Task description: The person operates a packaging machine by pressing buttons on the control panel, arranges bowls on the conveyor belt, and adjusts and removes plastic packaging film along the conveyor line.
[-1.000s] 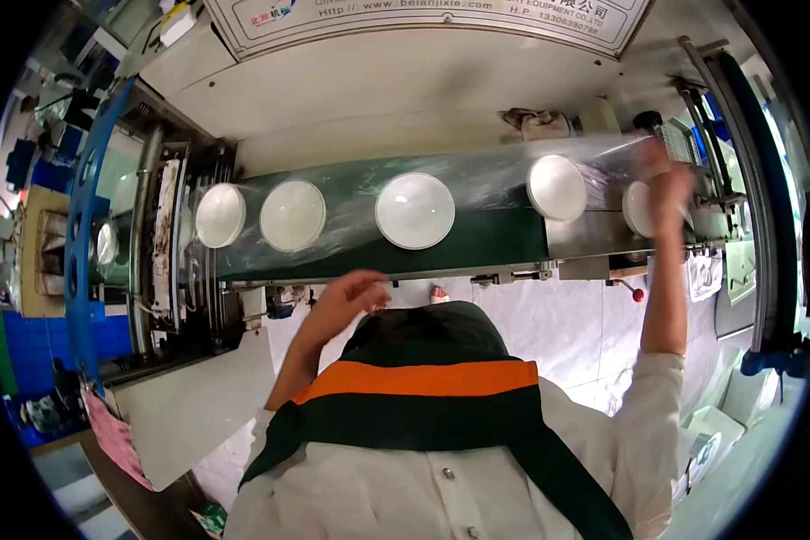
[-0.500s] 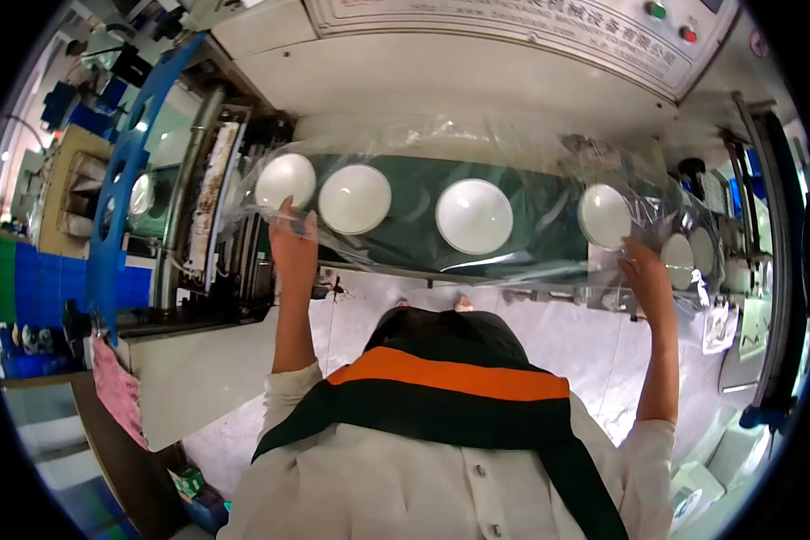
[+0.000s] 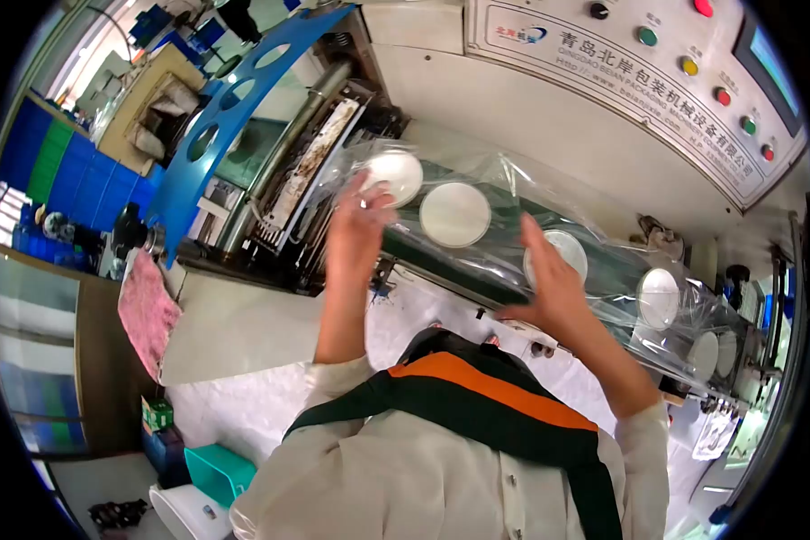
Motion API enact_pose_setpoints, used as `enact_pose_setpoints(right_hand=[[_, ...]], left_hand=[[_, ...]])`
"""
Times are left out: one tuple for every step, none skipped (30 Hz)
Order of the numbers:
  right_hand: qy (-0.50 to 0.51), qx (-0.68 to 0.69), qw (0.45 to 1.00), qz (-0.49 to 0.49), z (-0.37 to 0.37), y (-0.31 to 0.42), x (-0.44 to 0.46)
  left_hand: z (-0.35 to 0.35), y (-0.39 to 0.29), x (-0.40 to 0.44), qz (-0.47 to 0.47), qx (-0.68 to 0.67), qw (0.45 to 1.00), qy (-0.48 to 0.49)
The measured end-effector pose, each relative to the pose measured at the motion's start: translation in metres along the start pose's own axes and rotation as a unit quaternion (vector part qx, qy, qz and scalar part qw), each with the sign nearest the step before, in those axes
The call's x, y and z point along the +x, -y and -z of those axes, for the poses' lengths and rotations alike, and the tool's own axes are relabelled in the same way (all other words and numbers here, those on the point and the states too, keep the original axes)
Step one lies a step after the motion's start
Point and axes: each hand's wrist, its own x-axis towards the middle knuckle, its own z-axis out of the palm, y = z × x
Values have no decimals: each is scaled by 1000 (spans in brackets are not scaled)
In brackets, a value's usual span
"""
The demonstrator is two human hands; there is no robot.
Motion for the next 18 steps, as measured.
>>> enact_pose_setpoints(right_hand=[[21, 42, 999, -12, -8, 10, 24], [42, 82, 995, -24, -17, 18, 49], [47, 68, 997, 1, -30, 19, 71], [50, 53, 997, 25, -43, 15, 92], [50, 53, 997, 29, -50, 7, 113], [174, 19, 984, 17, -56, -2, 132], [295, -16, 955, 4, -61, -8, 140], [231, 163, 959, -16, -56, -27, 133], [160, 337, 927, -36, -42, -61, 117], [28, 165, 985, 27, 7, -81, 92], [-83, 77, 993, -28, 50, -97, 65], [-192, -20, 977, -96, 93, -123, 23], [-275, -159, 934, -164, 136, -155, -31], [-324, -340, 839, -275, 178, -184, -98], [-296, -497, 694, -429, 218, -203, -169], [-239, -556, 563, -562, 248, -212, -234], [-223, -544, 482, -650, 265, -214, -291], [-355, -444, 522, -636, 254, -206, -312]], left_hand=[[-9, 8, 4, -12, 58, 998, -3], [-24, 13, -1, -17, 67, 998, 12], [-39, 14, -5, -20, 76, 996, 29], [-45, 15, -11, -3, 110, 993, 33], [-47, 15, -17, 17, 143, 989, 39], [-43, 14, -18, -19, 213, 976, 50], [-34, 13, -21, -18, 214, 975, 50], [-20, 10, -25, -35, 291, 956, 25], [-5, 6, -31, -51, 366, 929, -2], [7, 3, -39, -42, 362, 930, -45], [24, 1, -50, -38, 361, 930, -51], [43, 2, -59, -31, 359, 929, -87], [54, 3, -62, -26, 352, 928, -122], [60, 5, -61, -31, 362, 919, -155], [63, 10, -62, -32, 373, 908, -189], [54, 9, -54, -36, 374, 907, -193], [62, 17, -39, -138, 461, 861, -164], [50, 13, -25, -189, 502, 828, -161]])
